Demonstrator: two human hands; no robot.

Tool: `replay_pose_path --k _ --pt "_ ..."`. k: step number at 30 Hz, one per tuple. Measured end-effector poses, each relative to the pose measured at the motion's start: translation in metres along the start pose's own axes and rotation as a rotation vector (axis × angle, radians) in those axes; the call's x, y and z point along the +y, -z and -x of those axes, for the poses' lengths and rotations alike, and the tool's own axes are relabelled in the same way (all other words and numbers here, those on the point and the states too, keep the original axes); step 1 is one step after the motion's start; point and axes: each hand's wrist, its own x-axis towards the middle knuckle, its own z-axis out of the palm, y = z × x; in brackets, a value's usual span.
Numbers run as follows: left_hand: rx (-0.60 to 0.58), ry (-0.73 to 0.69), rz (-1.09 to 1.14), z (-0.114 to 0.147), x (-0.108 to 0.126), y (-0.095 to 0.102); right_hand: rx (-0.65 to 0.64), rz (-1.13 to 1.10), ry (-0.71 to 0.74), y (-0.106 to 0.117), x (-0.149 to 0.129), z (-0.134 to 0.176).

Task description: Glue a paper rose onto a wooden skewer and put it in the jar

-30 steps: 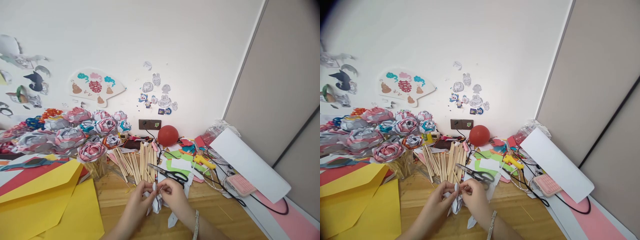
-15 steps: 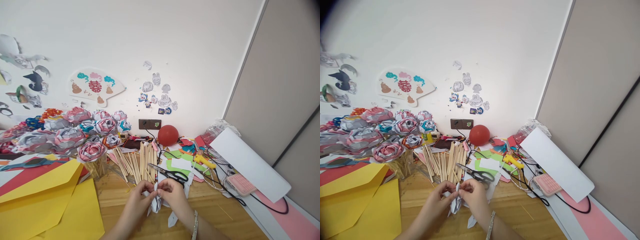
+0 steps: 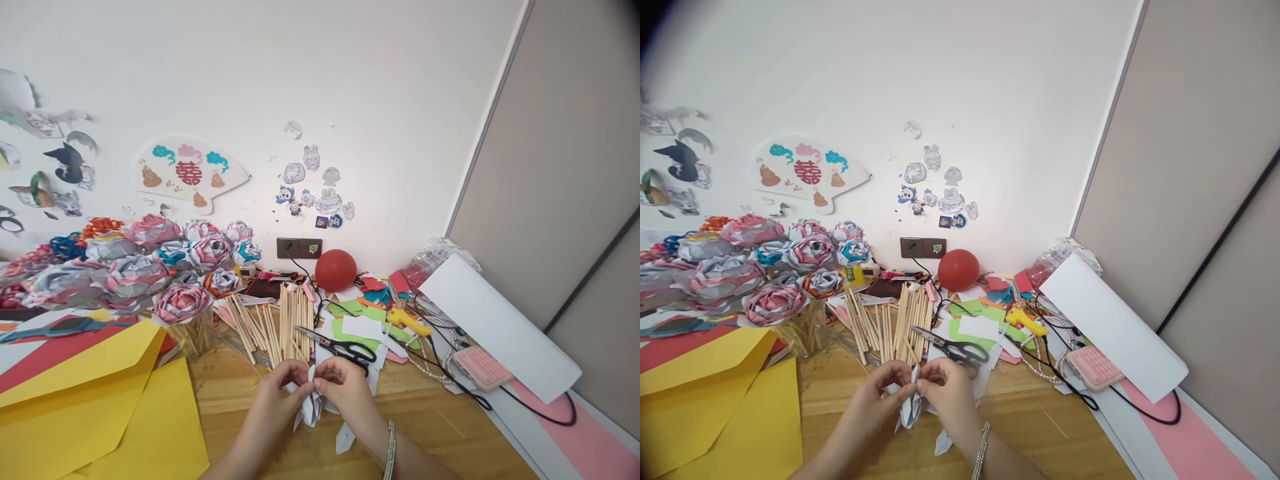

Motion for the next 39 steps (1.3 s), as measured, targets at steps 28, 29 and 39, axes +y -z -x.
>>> replay_pose_path --k 28,29,39 --pt "-0.107 -0.212 -0.328 0.005 0.011 0.011 -0.159 0.469 0.323 0.01 -0.025 0.007" --pt "-0.097 -0.222 -0.339 0.006 0.01 0.011 -0.155 0.52 0.345 0.01 -0.025 0.007" --pt "-0.213 0.088 -0.004 -0.001 -0.006 0.004 -0.132 0.508 0.161 0.011 -0.015 -0.001"
